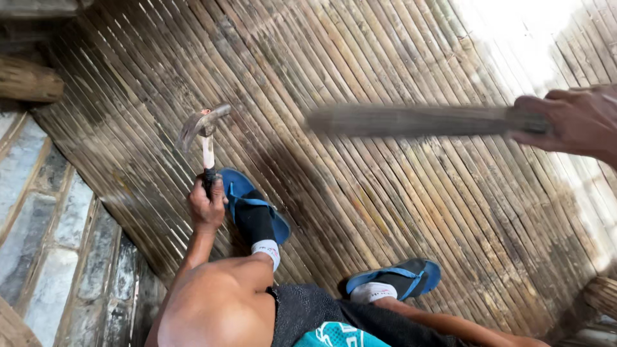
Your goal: The person sweeps a bamboo floor using a traditional broom and a hammer. They gather debris and sweep it into a pile, occasionally using the hammer to assist in moving the debris.
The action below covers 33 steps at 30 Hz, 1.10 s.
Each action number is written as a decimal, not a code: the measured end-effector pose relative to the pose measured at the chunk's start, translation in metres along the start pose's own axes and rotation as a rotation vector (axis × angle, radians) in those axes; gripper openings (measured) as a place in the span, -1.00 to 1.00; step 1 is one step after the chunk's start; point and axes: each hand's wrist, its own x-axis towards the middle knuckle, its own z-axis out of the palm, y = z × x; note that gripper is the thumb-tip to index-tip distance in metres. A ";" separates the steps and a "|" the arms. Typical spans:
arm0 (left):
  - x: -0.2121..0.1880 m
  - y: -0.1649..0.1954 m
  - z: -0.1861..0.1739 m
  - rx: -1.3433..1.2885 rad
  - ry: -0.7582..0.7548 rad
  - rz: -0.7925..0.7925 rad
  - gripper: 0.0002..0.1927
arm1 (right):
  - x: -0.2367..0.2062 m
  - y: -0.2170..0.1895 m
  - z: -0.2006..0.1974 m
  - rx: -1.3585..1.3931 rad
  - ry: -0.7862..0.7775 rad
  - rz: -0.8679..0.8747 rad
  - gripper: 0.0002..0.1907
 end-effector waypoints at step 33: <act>0.078 0.030 0.046 0.006 0.100 0.156 -0.66 | 0.075 -0.312 -0.045 1.476 0.198 0.523 -0.48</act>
